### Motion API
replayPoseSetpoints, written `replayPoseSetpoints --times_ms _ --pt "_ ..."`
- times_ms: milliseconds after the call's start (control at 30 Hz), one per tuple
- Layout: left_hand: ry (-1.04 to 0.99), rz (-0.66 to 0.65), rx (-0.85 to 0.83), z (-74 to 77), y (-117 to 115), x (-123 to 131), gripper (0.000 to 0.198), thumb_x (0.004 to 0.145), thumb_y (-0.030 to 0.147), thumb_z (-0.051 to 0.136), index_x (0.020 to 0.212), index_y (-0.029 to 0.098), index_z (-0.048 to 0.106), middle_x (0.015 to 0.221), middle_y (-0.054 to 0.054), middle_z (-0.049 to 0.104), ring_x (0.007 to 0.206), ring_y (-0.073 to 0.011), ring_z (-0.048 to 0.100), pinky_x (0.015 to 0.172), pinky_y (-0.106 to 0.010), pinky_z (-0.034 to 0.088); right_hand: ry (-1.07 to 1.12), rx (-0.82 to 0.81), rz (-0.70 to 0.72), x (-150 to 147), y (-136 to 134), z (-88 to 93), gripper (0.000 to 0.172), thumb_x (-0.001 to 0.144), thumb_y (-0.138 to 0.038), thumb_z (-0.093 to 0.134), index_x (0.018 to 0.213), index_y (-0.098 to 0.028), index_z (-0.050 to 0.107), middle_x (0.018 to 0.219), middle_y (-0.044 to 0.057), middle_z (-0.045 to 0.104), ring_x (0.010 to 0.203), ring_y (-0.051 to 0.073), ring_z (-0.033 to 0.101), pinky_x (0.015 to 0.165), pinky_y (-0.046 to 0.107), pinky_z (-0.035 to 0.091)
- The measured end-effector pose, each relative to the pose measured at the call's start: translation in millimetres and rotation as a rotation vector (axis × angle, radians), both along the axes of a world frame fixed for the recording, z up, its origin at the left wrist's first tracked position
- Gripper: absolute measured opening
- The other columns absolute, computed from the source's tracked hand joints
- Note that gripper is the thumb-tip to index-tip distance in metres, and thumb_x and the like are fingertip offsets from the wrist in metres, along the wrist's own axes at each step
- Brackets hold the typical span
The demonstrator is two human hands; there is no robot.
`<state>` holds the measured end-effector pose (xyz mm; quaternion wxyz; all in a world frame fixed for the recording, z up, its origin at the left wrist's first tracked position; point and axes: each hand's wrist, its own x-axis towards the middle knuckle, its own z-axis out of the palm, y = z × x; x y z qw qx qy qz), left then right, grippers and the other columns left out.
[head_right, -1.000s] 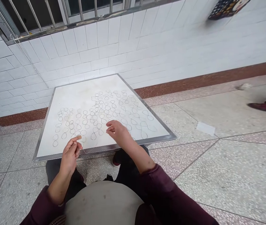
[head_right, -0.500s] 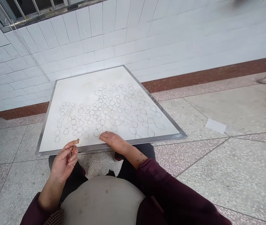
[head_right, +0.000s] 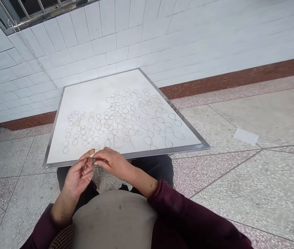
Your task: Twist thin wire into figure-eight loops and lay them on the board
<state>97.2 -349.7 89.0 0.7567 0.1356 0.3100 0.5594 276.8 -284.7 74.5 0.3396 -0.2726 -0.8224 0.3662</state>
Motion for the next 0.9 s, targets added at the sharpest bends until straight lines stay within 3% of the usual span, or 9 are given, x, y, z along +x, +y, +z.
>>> replayPoseSetpoints --times_ms 100,233,500,767,900 --pt "0.095 -0.009 0.052 1.2 -4.2 1.8 0.038 0.087 0.019 0.063 0.123 0.009 0.065 0.073 -0.003 0.065 0.049 -0.003 0.044 0.041 -0.011 0.032 0.046 -0.029 -0.072 -7.3 -12.5 8.4 0.016 0.098 -0.028 0.051 0.093 -0.022 0.064 0.081 0.002 0.067 0.075 0.015 0.061 0.069 0.027 0.049" --pt "0.238 0.029 0.103 5.7 -11.7 -1.5 0.043 0.091 0.022 0.062 0.133 0.012 0.059 0.086 -0.007 0.072 0.066 -0.0082 0.058 0.061 -0.018 0.047 0.05 -0.076 -0.143 -3.8 -18.6 7.9 0.013 0.097 -0.025 0.051 0.093 -0.022 0.063 0.079 0.001 0.066 0.068 0.013 0.058 0.063 0.025 0.045" --pt "0.165 0.033 0.2 10.6 -22.6 1.0 0.06 0.087 0.02 0.07 0.143 0.021 0.049 0.096 -0.006 0.074 0.066 -0.0069 0.058 0.063 -0.017 0.047 0.088 -0.129 -0.113 -3.5 -31.4 13.4 0.015 0.098 -0.025 0.047 0.099 -0.022 0.062 0.081 0.001 0.064 0.065 0.012 0.055 0.06 0.024 0.043" --pt "0.175 0.253 0.294 17.1 -33.1 8.4 0.06 0.089 0.02 0.069 0.144 0.024 0.047 0.094 -0.004 0.077 0.065 -0.0048 0.064 0.07 -0.014 0.051 0.184 -0.27 -0.109 -12.3 -50.4 21.8 0.015 0.098 -0.029 0.047 0.092 -0.022 0.058 0.07 -0.003 0.056 0.056 0.011 0.05 0.056 0.024 0.042" --pt "0.266 0.235 0.366 23.0 -40.0 7.9 0.065 0.092 0.029 0.065 0.15 0.028 0.037 0.11 -0.008 0.075 0.086 -0.0122 0.07 0.076 -0.021 0.055 0.205 -0.396 -0.084 -15.2 -60.0 27.5 0.015 0.098 -0.032 0.046 0.092 -0.021 0.056 0.07 -0.003 0.057 0.057 0.011 0.051 0.055 0.024 0.043"
